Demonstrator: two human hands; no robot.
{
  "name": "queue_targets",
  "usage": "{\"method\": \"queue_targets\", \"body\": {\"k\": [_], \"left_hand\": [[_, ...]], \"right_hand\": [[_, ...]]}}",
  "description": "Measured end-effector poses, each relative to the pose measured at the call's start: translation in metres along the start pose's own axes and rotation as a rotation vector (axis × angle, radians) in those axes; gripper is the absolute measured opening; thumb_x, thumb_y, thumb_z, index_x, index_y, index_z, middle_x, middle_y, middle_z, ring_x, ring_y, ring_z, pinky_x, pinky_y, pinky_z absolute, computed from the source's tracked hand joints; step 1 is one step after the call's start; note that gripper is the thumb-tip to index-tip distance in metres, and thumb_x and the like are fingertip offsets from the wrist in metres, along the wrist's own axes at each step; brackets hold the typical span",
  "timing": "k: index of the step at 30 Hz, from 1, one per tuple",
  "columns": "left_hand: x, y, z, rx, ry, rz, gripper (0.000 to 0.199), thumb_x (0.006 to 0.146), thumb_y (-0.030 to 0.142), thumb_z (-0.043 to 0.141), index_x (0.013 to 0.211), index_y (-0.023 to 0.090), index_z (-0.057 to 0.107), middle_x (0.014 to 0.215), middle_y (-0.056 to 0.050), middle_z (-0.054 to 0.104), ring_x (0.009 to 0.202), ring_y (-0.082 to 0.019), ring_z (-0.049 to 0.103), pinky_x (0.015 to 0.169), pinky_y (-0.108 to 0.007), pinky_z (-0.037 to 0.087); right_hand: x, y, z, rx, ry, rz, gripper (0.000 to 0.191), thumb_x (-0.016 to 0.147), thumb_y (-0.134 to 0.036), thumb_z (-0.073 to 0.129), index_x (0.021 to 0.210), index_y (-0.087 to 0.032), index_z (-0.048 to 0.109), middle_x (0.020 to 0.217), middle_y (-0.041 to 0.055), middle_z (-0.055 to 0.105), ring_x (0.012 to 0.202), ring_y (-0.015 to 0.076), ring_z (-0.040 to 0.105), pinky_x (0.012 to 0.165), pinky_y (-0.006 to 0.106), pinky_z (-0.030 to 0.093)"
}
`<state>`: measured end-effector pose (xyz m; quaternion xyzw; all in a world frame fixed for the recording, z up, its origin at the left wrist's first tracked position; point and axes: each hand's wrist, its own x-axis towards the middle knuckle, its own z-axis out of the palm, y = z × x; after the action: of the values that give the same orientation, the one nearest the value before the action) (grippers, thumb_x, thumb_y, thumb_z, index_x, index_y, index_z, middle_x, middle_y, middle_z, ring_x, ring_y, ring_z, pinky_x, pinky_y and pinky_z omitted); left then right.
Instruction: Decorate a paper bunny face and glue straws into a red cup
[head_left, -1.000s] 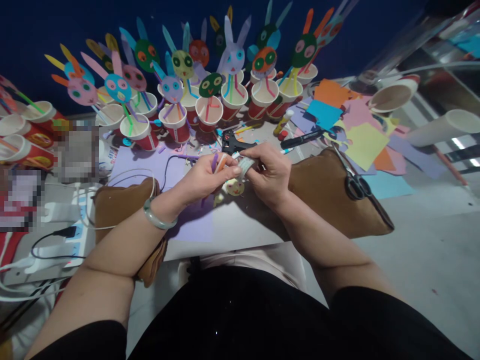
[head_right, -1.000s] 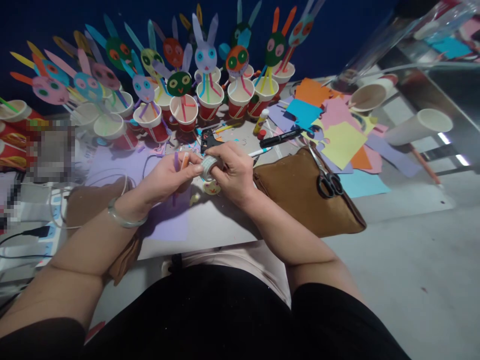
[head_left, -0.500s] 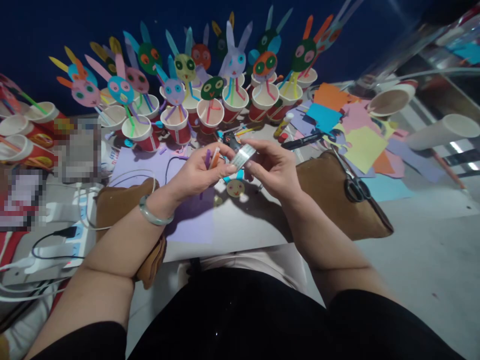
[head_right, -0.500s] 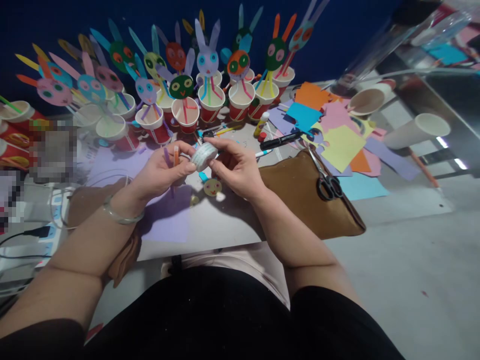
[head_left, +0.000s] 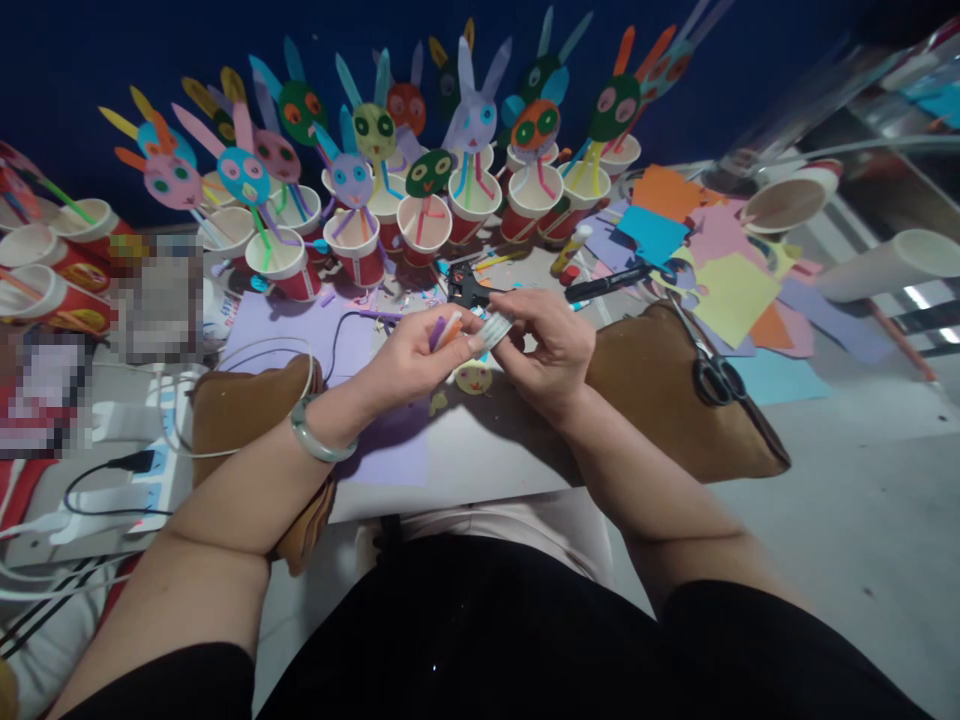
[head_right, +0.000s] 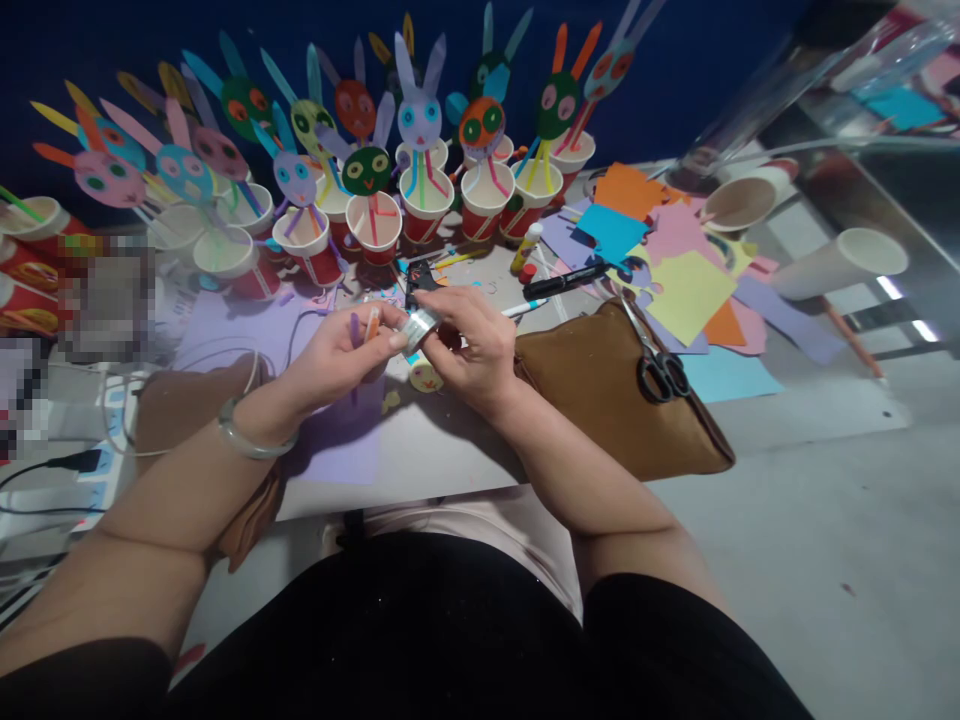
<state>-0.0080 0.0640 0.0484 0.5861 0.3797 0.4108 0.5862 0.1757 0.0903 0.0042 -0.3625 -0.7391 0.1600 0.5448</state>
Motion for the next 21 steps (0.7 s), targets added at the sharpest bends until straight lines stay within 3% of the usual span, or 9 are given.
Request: {"method": "queue_targets", "body": {"k": [3, 6, 11, 16, 21], "left_hand": [[0.0, 0.0, -0.001, -0.033, -0.044, -0.002, 0.036, 0.082, 0.049, 0.076, 0.093, 0.018, 0.062, 0.057, 0.008, 0.042, 0.048, -0.006, 0.035, 0.046, -0.023, 0.028], [-0.001, -0.001, -0.001, -0.041, -0.064, 0.035, 0.036, 0.082, 0.047, 0.077, 0.096, 0.017, 0.061, 0.059, 0.008, 0.046, 0.05, -0.007, 0.039, 0.049, -0.022, 0.032], [-0.001, -0.001, -0.001, -0.001, -0.06, 0.061, 0.034, 0.083, 0.045, 0.075, 0.094, 0.017, 0.06, 0.063, 0.006, 0.051, 0.057, -0.008, 0.046, 0.056, -0.022, 0.039], [-0.001, 0.0, 0.002, -0.022, -0.057, 0.05, 0.036, 0.08, 0.043, 0.078, 0.096, 0.017, 0.059, 0.062, 0.006, 0.053, 0.055, -0.008, 0.048, 0.054, -0.021, 0.038], [-0.003, 0.001, 0.008, -0.082, -0.016, 0.001, 0.038, 0.078, 0.047, 0.079, 0.093, 0.018, 0.059, 0.06, 0.007, 0.05, 0.051, -0.007, 0.044, 0.049, -0.021, 0.034]], "right_hand": [[-0.002, -0.002, 0.004, 0.138, -0.029, 0.162, 0.029, 0.087, -0.037, 0.07, 0.112, -0.024, 0.071, 0.093, 0.0046, 0.074, 0.066, 0.0154, 0.067, 0.059, 0.031, 0.058], [-0.001, -0.007, 0.007, 0.299, -0.102, 0.298, 0.024, 0.088, -0.038, 0.072, 0.106, -0.022, 0.071, 0.071, -0.002, 0.069, 0.048, 0.0106, 0.059, 0.045, 0.025, 0.052], [0.002, -0.012, 0.011, 0.426, -0.108, 0.418, 0.025, 0.084, -0.044, 0.077, 0.094, -0.022, 0.071, 0.06, -0.0052, 0.065, 0.041, 0.0105, 0.057, 0.038, 0.023, 0.05], [0.0, -0.012, 0.013, 0.401, -0.096, 0.416, 0.024, 0.085, -0.044, 0.075, 0.094, -0.022, 0.072, 0.056, -0.0059, 0.062, 0.04, 0.0107, 0.056, 0.037, 0.023, 0.049], [-0.006, -0.01, 0.012, 0.201, 0.0, 0.275, 0.022, 0.091, -0.038, 0.067, 0.107, -0.025, 0.073, 0.074, -0.0018, 0.071, 0.046, 0.0108, 0.058, 0.045, 0.026, 0.052]]}}
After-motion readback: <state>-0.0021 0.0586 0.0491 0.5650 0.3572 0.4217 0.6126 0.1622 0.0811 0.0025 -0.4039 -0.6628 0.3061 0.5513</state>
